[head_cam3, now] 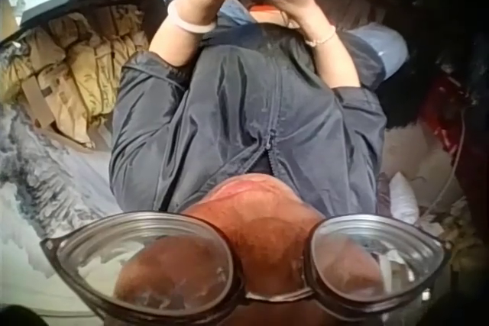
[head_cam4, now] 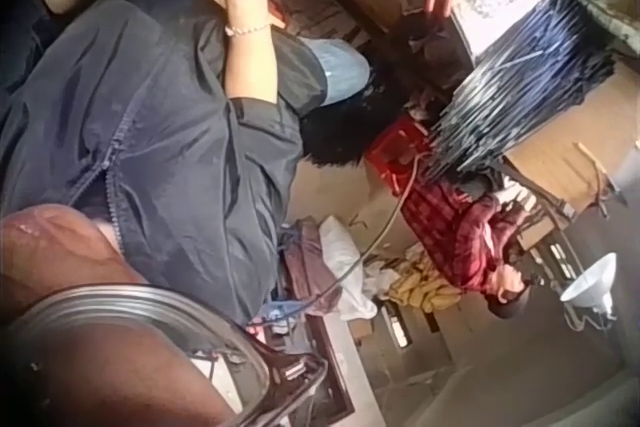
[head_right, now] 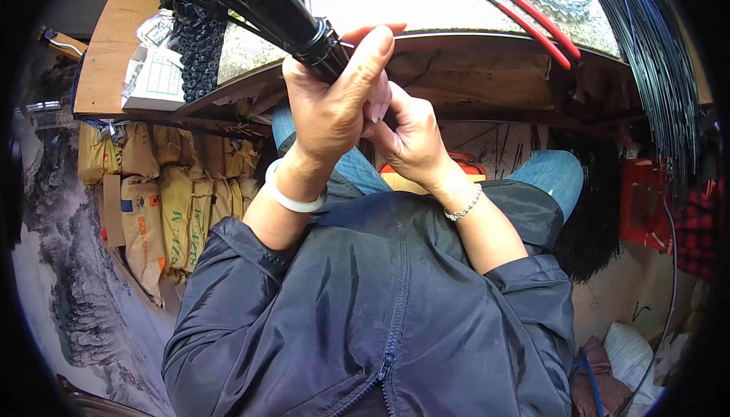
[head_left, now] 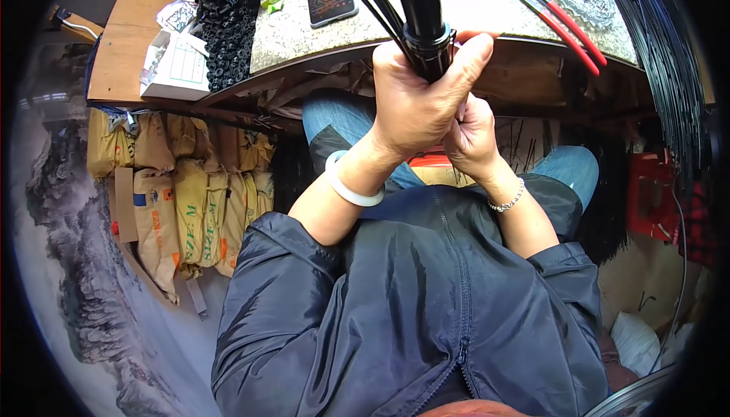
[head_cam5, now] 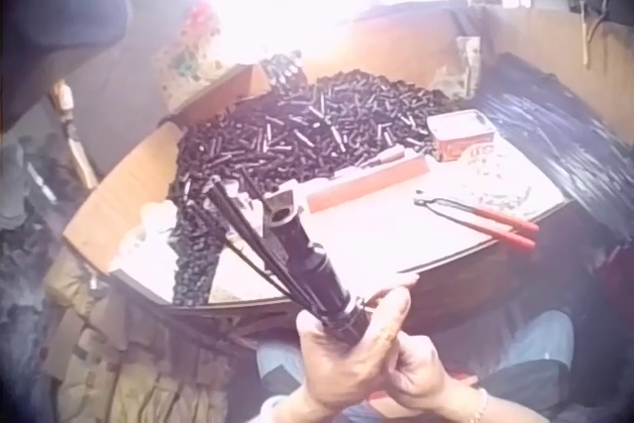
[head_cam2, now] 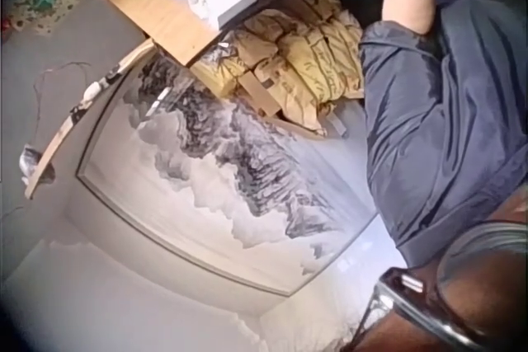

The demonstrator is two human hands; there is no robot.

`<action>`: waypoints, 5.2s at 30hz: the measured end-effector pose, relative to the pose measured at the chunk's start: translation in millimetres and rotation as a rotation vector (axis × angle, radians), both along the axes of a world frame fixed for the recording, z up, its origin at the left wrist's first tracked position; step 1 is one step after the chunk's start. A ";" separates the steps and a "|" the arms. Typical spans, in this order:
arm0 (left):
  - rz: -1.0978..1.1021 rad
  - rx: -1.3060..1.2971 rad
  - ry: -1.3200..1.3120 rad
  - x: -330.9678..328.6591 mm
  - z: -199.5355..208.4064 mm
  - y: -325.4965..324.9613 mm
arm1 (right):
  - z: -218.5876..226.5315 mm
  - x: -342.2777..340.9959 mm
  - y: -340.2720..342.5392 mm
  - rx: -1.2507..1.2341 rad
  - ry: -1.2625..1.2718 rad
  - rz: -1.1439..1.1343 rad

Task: Assembling and tightening metal fittings onto cables using pliers at a workbench.

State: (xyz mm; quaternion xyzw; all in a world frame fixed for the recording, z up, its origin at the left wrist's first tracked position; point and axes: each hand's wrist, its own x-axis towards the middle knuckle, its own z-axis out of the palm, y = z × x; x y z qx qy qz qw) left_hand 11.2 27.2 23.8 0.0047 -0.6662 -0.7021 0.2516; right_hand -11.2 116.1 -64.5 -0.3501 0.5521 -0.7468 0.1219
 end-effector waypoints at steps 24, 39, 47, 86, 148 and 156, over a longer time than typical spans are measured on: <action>0.226 -0.210 0.224 -12.6 -14.6 19.5 | 89.8 -15.8 28.4 0.152 0.551 -0.573; 0.200 0.114 -0.101 -0.1 -2.4 -10.8 | 85.1 -161.4 -3.8 0.613 1.173 -0.740; 0.331 0.034 -0.054 -17.4 -19.5 -38.4 | 108.1 -258.9 -83.3 1.277 0.995 -0.565; 0.309 0.080 -0.116 -7.6 -11.3 -38.4 | 78.8 -16.1 50.0 0.500 0.456 -0.130; 0.371 0.011 -0.006 -11.2 -21.6 -30.5 | 56.8 17.9 31.8 0.246 -0.342 0.105; 0.391 0.029 -0.017 -10.0 -18.3 -28.5 | 95.0 9.5 49.1 0.299 -0.629 0.232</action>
